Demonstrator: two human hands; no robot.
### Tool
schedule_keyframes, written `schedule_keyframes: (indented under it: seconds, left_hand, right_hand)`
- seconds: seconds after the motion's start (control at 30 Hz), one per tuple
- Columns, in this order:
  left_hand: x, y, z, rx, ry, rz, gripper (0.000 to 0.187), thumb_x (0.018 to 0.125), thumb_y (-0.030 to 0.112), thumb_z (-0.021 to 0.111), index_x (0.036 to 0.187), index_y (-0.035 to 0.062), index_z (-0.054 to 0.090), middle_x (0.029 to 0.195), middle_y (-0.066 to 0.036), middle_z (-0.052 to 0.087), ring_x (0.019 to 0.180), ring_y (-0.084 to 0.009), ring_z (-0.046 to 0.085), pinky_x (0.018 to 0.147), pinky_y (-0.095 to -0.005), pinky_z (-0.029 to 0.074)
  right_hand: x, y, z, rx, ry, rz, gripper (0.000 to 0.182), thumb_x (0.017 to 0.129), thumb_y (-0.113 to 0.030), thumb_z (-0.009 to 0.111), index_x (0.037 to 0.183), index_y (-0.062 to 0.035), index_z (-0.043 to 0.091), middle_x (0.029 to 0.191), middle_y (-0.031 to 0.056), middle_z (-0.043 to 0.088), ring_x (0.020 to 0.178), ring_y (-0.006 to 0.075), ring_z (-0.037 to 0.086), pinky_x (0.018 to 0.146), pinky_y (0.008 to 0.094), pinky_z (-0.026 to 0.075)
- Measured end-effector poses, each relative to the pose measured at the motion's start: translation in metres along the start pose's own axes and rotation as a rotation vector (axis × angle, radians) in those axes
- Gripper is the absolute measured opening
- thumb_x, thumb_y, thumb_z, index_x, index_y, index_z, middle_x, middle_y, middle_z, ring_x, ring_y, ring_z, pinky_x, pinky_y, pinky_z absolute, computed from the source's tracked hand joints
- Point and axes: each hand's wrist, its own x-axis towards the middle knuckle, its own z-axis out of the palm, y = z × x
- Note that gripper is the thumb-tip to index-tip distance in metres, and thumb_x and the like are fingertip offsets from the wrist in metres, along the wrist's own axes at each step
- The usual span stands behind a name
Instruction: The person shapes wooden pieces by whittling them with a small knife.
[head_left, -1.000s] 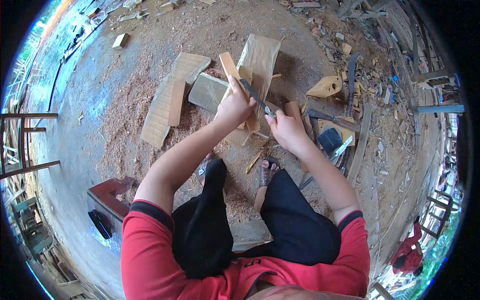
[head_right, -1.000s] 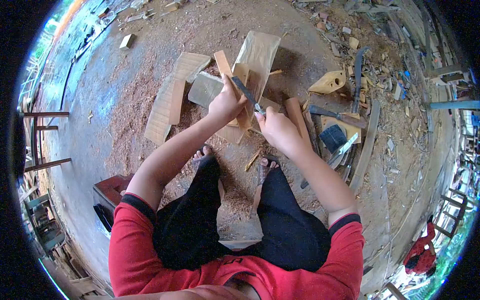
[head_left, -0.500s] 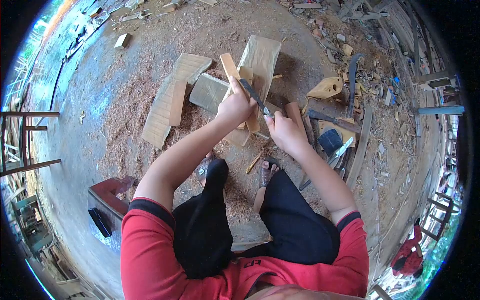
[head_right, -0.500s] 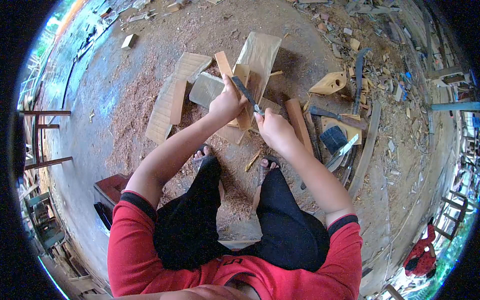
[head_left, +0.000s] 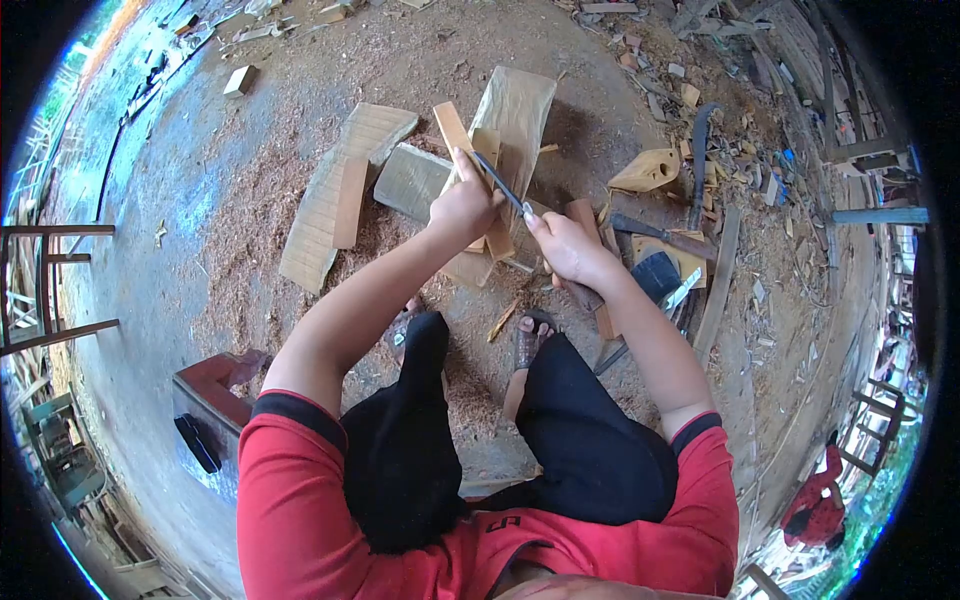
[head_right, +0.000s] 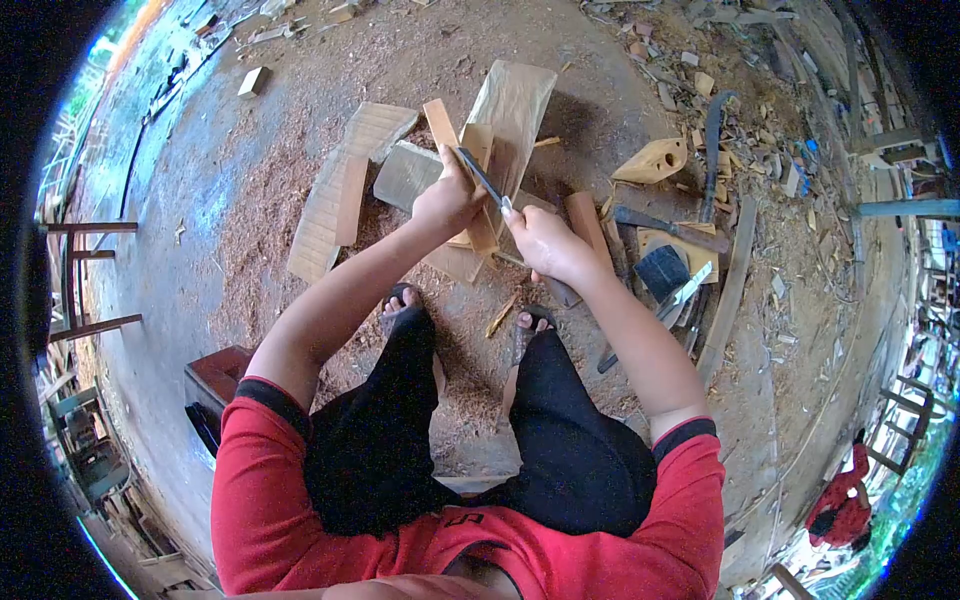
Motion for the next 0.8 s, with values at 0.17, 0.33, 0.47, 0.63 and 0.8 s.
schedule_keyframes:
  seconds: [0.17, 0.33, 0.47, 0.63, 0.8]
  left_hand:
    - [-0.003, 0.0, -0.004, -0.006, -0.037, -0.011, 0.096, 0.082, 0.048, 0.047, 0.132, -0.0109, -0.01, 0.088, -0.021, 0.062, 0.077, -0.033, 0.063, 0.065, -0.0418, 0.05]
    - [0.005, -0.009, 0.009, 0.007, 0.091, 0.055, 0.095, 0.084, 0.049, 0.044, 0.128, -0.0166, -0.009, 0.076, -0.024, 0.062, 0.069, -0.0349, 0.063, 0.056, -0.0417, 0.049]
    - [0.003, -0.005, 0.004, 0.01, 0.087, 0.049, 0.093, 0.084, 0.045, 0.046, 0.128, -0.0166, -0.009, 0.074, -0.023, 0.062, 0.068, -0.0344, 0.063, 0.055, -0.0416, 0.05]
    - [-0.003, 0.002, -0.007, 0.034, -0.06, -0.025, 0.096, 0.083, 0.049, 0.046, 0.131, -0.011, -0.012, 0.095, -0.023, 0.06, 0.082, -0.0328, 0.062, 0.068, -0.0409, 0.05]
    - [0.004, -0.009, 0.011, 0.012, 0.107, 0.056, 0.091, 0.084, 0.039, 0.048, 0.128, -0.0171, -0.008, 0.07, -0.023, 0.061, 0.065, -0.0344, 0.063, 0.053, -0.0417, 0.049]
  right_hand:
    - [0.01, 0.015, 0.014, -0.282, 0.176, -0.095, 0.044, 0.093, -0.036, 0.032, 0.09, 0.0052, 0.049, 0.079, 0.0272, 0.059, 0.07, 0.0397, 0.06, 0.067, 0.0465, 0.047]
    - [0.004, 0.008, 0.015, -0.394, 0.244, -0.109, 0.041, 0.092, -0.034, 0.034, 0.09, 0.0034, 0.05, 0.082, 0.0293, 0.058, 0.082, 0.044, 0.056, 0.075, 0.0502, 0.044]
    - [0.003, 0.009, 0.017, -0.423, 0.281, -0.124, 0.04, 0.092, -0.034, 0.034, 0.09, 0.0033, 0.05, 0.08, 0.0286, 0.058, 0.08, 0.0434, 0.057, 0.073, 0.05, 0.045]
    - [0.003, 0.01, 0.019, -0.432, 0.292, -0.121, 0.041, 0.092, -0.034, 0.034, 0.091, 0.0035, 0.049, 0.079, 0.0282, 0.058, 0.078, 0.0435, 0.057, 0.071, 0.0501, 0.046]
    - [0.016, 0.021, 0.013, -0.176, 0.145, -0.097, 0.046, 0.093, -0.038, 0.032, 0.089, 0.0044, 0.048, 0.07, 0.0247, 0.058, 0.061, 0.037, 0.06, 0.06, 0.0451, 0.049]
